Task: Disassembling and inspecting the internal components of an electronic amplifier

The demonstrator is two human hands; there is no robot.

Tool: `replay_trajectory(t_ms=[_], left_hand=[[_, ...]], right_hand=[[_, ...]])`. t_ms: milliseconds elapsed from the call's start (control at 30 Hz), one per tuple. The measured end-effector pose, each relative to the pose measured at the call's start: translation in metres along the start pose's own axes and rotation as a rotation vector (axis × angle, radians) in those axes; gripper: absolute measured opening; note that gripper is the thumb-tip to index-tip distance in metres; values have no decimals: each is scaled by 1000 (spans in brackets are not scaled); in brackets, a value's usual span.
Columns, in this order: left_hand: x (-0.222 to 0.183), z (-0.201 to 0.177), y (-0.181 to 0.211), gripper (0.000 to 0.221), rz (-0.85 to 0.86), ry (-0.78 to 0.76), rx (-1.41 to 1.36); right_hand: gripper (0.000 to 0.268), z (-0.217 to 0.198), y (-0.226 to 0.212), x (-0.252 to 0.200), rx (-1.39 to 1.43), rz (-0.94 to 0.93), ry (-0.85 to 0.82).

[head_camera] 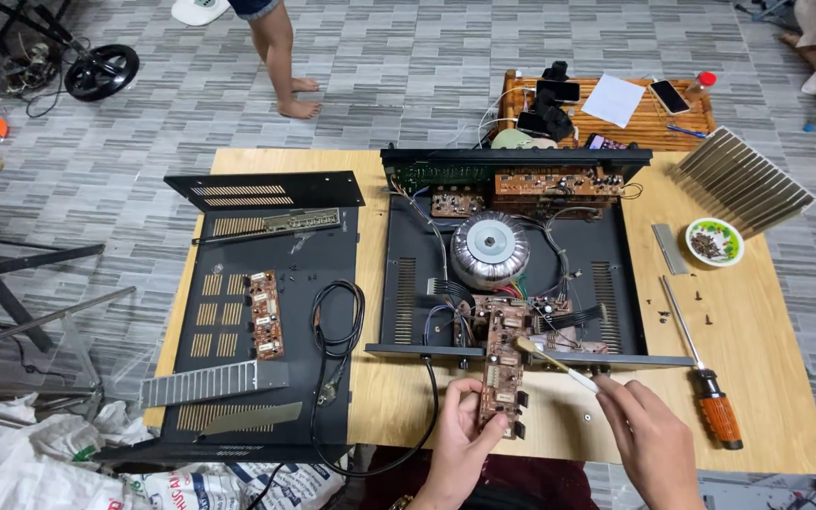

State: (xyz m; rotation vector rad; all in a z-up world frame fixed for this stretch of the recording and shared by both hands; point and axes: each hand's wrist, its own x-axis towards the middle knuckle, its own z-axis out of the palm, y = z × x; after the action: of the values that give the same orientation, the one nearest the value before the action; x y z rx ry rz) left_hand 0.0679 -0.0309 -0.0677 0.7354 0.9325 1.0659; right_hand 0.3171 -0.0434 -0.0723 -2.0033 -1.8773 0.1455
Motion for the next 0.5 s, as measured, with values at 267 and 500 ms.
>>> replay_trajectory(t_ms=[267, 500], left_hand=[[0, -1, -1, 35, 16, -14, -12], [11, -32, 20, 28, 214, 211, 334]], right_hand=[[22, 5, -6, 5, 47, -61, 16], [16, -5, -4, -8, 274, -105, 3]])
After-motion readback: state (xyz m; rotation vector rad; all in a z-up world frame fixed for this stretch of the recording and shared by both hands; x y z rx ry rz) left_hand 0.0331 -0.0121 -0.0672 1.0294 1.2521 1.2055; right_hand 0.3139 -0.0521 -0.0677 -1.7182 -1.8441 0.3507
